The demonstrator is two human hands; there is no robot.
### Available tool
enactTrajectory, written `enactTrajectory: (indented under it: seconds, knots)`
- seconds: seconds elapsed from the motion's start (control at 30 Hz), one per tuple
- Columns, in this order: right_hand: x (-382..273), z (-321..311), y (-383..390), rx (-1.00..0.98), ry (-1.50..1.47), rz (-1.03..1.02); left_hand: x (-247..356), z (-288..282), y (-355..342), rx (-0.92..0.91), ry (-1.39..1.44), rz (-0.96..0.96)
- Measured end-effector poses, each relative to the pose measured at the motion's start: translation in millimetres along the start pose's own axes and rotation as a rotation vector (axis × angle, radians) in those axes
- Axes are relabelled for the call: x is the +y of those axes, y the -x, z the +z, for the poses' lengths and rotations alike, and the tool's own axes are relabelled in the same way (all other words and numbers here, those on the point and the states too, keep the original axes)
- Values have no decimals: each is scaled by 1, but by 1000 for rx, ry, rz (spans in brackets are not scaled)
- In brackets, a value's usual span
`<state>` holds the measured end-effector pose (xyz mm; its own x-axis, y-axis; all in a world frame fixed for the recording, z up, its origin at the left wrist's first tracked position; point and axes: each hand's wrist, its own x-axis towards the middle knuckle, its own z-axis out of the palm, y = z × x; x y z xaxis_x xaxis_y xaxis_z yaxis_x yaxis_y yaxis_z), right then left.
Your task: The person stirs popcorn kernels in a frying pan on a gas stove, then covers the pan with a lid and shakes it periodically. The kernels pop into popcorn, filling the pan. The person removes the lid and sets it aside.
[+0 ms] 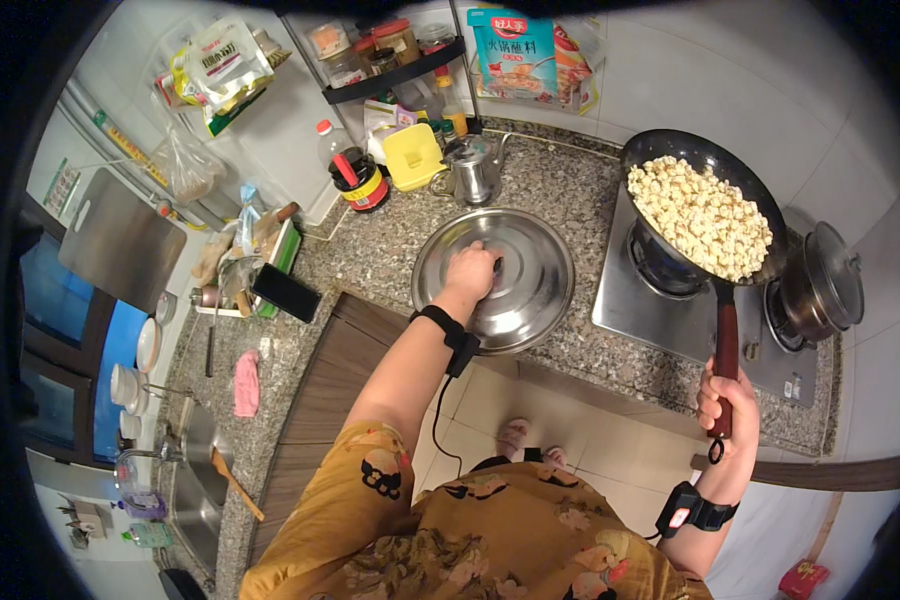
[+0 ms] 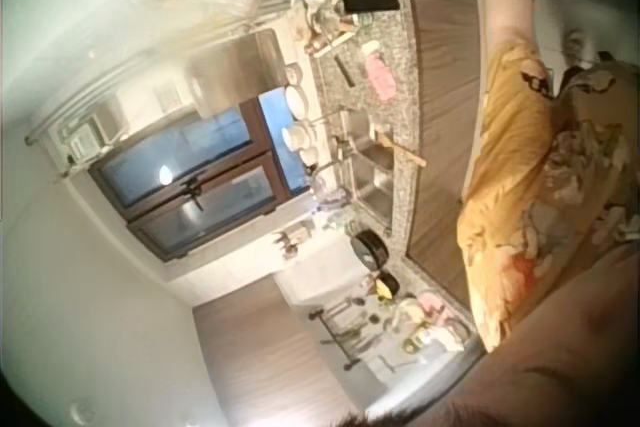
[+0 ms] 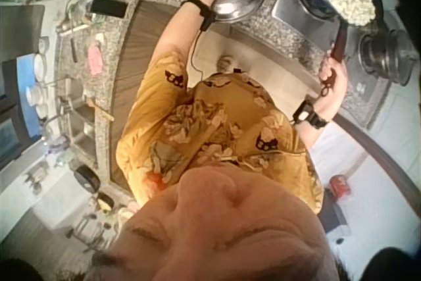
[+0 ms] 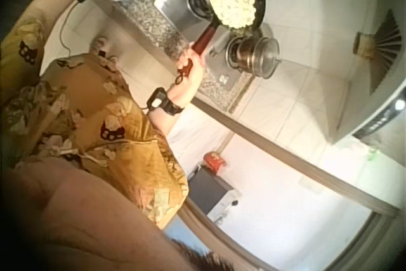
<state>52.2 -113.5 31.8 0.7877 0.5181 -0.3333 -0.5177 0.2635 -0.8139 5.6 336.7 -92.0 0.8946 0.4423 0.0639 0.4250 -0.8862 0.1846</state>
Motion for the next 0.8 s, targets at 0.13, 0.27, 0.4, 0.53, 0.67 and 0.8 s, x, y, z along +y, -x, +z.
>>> enactTrajectory:
  seconds: [0.13,0.27,0.4,0.53,0.67,0.8]
  knots:
    - [-8,4,11,-47,54,13,-11,18,-5,-53,1,-29]
    - [-13,7,18,-65,14,13,-14,27,-5,-89,-42,-39]
    - [-12,10,10,-98,64,-10,-18,23,27,183,35,-104]
    - [-3,-10,13,-134,19,-58,-40,-18,155,735,275,-174]
    - [4,4,14,-141,-3,-51,-195,-10,379,787,-314,-976]
    - [13,12,9,-180,37,-59,-299,-6,541,325,-400,-1770]
